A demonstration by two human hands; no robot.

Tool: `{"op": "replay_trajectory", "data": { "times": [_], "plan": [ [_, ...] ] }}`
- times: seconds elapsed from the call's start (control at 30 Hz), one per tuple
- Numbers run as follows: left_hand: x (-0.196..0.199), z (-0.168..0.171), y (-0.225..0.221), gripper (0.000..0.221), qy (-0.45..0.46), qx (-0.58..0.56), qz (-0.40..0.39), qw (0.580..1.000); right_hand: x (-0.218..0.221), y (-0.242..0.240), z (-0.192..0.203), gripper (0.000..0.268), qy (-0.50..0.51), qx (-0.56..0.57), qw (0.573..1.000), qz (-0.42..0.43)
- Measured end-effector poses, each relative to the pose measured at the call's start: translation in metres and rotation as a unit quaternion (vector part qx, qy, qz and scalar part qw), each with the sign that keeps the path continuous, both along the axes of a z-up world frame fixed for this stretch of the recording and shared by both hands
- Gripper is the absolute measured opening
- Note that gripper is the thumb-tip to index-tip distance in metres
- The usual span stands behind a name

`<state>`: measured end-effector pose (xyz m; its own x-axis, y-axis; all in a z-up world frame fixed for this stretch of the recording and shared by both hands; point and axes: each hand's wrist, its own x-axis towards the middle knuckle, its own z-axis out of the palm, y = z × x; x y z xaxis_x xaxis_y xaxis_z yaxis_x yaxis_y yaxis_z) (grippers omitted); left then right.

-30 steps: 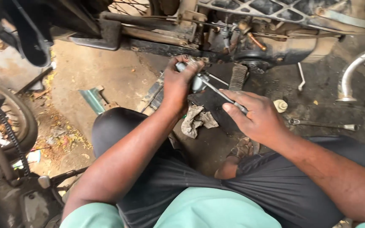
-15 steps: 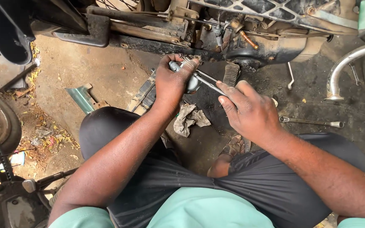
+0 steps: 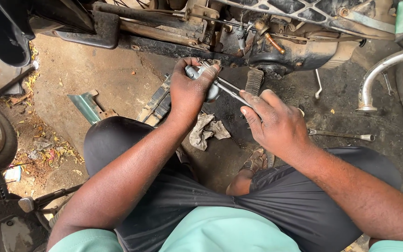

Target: Dismantling, cleaning, and reassembling components of a motorcycle carburetor.

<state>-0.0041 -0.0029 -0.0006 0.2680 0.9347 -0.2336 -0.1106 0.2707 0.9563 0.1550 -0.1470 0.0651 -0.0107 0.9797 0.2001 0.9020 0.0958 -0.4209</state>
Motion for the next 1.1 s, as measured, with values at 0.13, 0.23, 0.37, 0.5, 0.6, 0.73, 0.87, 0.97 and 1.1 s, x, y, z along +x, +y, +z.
{"op": "replay_trajectory", "data": {
  "times": [0.13, 0.23, 0.37, 0.5, 0.6, 0.73, 0.87, 0.97, 1.1],
  "plan": [
    [0.002, -0.013, 0.000, 0.040, 0.027, 0.047, 0.014, 0.998, -0.001, 0.002, -0.002, 0.034, 0.032, -0.039, 0.999, -0.006],
    [0.002, -0.006, -0.003, 0.042, 0.055, 0.085, 0.026, 0.995, -0.004, 0.002, -0.007, 0.032, 0.054, -0.027, 0.998, 0.001],
    [0.004, 0.003, -0.011, 0.045, 0.079, 0.105, 0.038, 0.991, -0.005, 0.002, -0.025, 0.022, 0.025, 0.006, 1.000, -0.011],
    [0.005, -0.006, -0.018, 0.045, 0.206, 0.194, 0.061, 0.957, 0.001, 0.004, -0.033, 0.024, 0.190, -0.089, 0.978, -0.022],
    [0.006, -0.007, -0.019, 0.047, 0.171, 0.182, 0.057, 0.966, 0.002, 0.006, -0.034, 0.026, 0.235, -0.147, 0.960, -0.036],
    [0.006, -0.010, -0.026, 0.049, 0.159, 0.228, 0.087, 0.957, 0.000, -0.001, -0.044, 0.027, 0.160, -0.090, 0.983, -0.022],
    [0.007, 0.001, -0.021, 0.053, 0.212, 0.277, 0.107, 0.931, 0.001, 0.008, -0.063, 0.025, 0.153, -0.061, 0.985, -0.049],
    [0.007, 0.015, -0.025, 0.054, 0.214, 0.248, 0.103, 0.939, 0.000, 0.007, -0.060, 0.028, 0.183, -0.061, 0.980, -0.055],
    [0.009, 0.017, -0.028, 0.057, 0.202, 0.208, 0.062, 0.955, 0.000, 0.005, -0.057, 0.034, 0.216, -0.107, 0.966, -0.090]
  ]
}}
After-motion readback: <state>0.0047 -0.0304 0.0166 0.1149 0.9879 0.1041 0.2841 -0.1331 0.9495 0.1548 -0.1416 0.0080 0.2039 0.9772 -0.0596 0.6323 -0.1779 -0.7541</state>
